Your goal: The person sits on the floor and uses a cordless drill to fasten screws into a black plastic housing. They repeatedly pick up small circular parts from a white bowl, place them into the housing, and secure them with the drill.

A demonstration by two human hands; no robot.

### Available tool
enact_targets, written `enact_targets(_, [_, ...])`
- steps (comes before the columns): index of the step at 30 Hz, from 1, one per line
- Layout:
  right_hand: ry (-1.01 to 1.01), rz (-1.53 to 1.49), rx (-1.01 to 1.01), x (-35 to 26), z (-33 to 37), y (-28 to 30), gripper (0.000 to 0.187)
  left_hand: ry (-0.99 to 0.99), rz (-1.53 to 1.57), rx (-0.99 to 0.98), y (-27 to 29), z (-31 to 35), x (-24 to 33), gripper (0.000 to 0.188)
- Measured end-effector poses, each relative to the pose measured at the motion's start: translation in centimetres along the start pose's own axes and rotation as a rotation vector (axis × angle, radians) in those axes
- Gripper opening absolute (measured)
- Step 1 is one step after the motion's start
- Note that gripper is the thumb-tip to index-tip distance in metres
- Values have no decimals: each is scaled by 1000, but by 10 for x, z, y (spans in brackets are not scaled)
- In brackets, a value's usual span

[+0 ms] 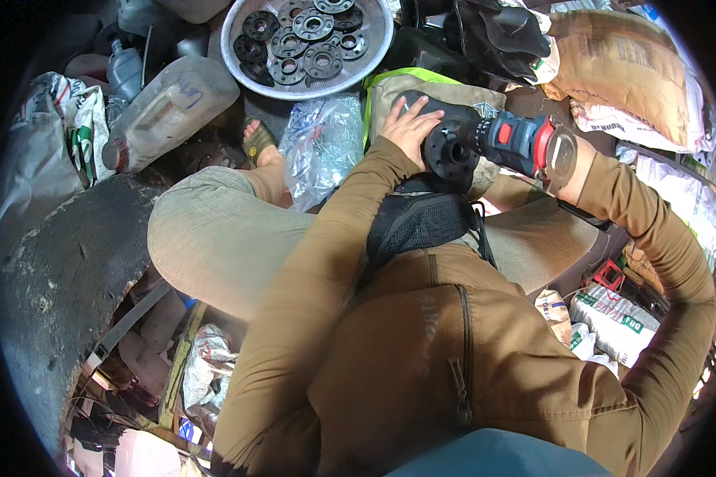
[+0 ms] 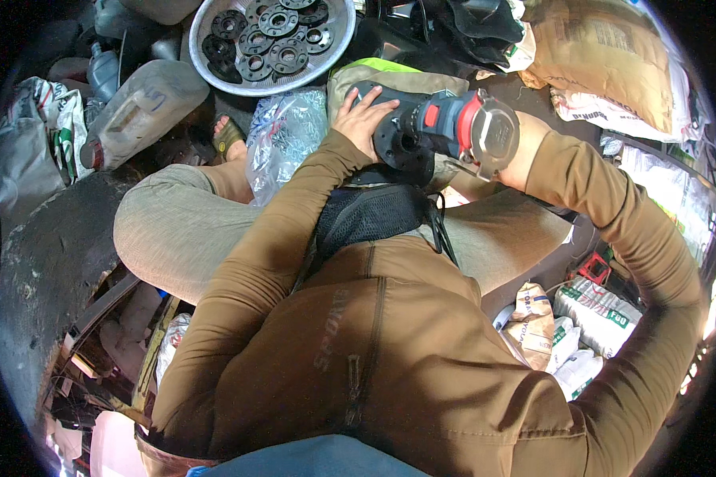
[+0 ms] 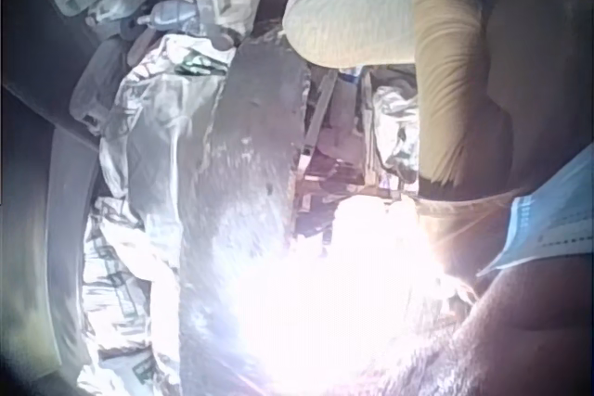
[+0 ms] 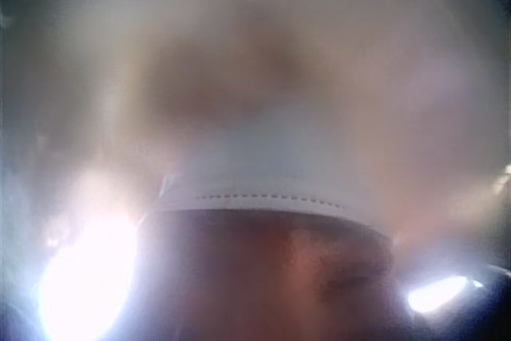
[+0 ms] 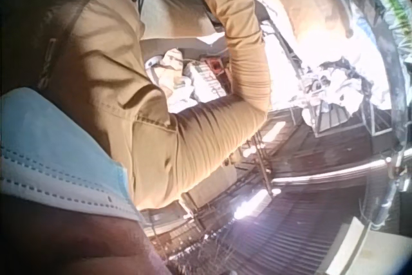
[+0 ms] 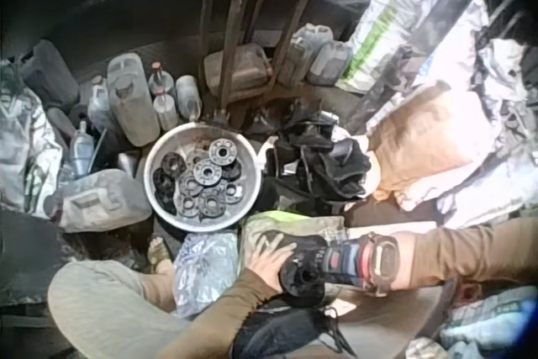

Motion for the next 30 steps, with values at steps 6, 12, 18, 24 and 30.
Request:
enact_targets(6, [92,109,-54,-7,-15,0,33,-2,31,5,1,0,-1,76])
enact_targets(12, [124,151,-86,-7,-21,-2,33,-2,104,61,7,-1,3,62])
enact_targets(18, [121,168,-105,-2,-17,-3,32,6,62,28,3,0,1,70])
enact_targets(24, [20,175,-24,16,-20,-15,26,3,27,8,3,-1,1,86])
enact_targets(30, [-264,-437,215,24,19,-13,31,32,-26,-18,0,0,2,96])
Point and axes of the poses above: each hand's wrist, its own z-axis away from the middle knuckle, its own y-axis out of the back of the hand, x = y × z, the point moved 6 cm from there along -z, towards the middle knuckle, and after that the axes turned 9 degrees about z, right-handed, at the moved point
